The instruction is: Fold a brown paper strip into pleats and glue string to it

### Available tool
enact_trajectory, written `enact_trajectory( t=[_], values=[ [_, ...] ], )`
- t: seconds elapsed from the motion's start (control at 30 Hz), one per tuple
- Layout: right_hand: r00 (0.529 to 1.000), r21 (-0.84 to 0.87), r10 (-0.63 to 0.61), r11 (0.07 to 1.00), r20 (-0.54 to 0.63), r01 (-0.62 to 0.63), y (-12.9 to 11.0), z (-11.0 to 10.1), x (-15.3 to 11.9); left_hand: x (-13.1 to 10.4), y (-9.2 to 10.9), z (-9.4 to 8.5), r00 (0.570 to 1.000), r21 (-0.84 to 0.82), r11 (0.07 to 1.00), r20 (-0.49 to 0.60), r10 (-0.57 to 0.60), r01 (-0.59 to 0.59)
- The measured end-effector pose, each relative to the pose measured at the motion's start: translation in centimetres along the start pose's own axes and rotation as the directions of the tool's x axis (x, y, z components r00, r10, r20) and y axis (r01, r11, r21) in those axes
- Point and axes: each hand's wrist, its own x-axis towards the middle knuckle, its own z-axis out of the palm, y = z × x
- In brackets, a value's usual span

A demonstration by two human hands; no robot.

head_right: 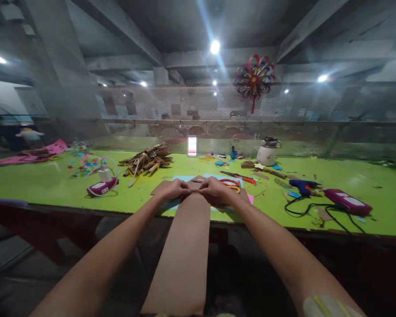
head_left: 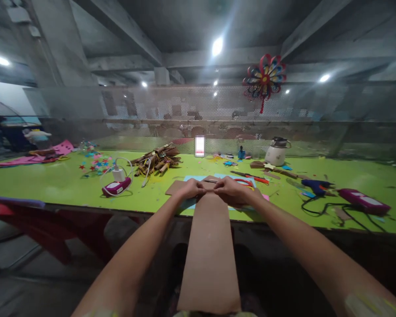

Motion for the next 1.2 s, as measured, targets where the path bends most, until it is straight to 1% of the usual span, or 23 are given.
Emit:
enact_trajectory(
  t=[0.13, 0.3, 0.43, 0.53, 0.67, 0.8, 0.97, 1.1, 1.2],
  values=[
    [0.996, -0.069, -0.014, 0.998, -0.086, 0.008, 0.3, 0.3, -1.4, 0.2, 0.1, 0.0, 1.000, 0.030, 0.999, 0.008, 0.019, -0.019],
    [0.985, -0.168, -0.084, 0.984, -0.152, 0.058, -0.2, 0.8, -2.0, 0.5, 1.2, -0.3, 0.996, 0.196, 0.977, 0.056, 0.074, -0.083],
    [0.969, -0.215, -0.127, 0.973, -0.212, 0.080, -0.1, 1.5, -2.3, 0.7, 1.5, -0.3, 0.993, 0.219, 0.970, 0.066, 0.093, -0.105],
    [0.955, -0.237, -0.132, 0.969, -0.265, 0.068, 0.1, 1.9, -2.4, 0.8, 1.3, -0.3, 0.991, 0.210, 0.970, 0.081, 0.104, -0.119],
    [0.945, -0.257, -0.154, 0.963, -0.287, 0.079, 0.2, 2.1, -2.4, 0.9, 1.0, -0.1, 0.985, 0.160, 0.977, 0.113, 0.127, -0.144],
    [0.939, -0.269, -0.176, 0.958, -0.296, 0.095, 0.3, 2.2, -2.2, 1.2, 0.5, 0.4, 0.982, 0.067, 0.983, 0.087, 0.168, -0.174],
    [0.947, -0.296, -0.177, 0.951, -0.269, 0.094, -0.1, 2.1, -2.0, 1.1, 0.4, 0.9, 0.982, 0.072, 0.980, 0.043, 0.184, -0.187],
    [0.945, -0.359, -0.161, 0.932, -0.286, 0.050, -0.6, 2.3, -2.0, 0.9, 0.9, 0.8, 0.981, 0.083, 0.978, 0.051, 0.188, -0.192],
    [0.938, -0.337, -0.136, 0.941, -0.319, 0.022, -0.7, 2.6, -2.0, 0.9, 1.1, 0.7, 0.979, 0.080, 0.977, 0.070, 0.190, -0.196]
  ],
)
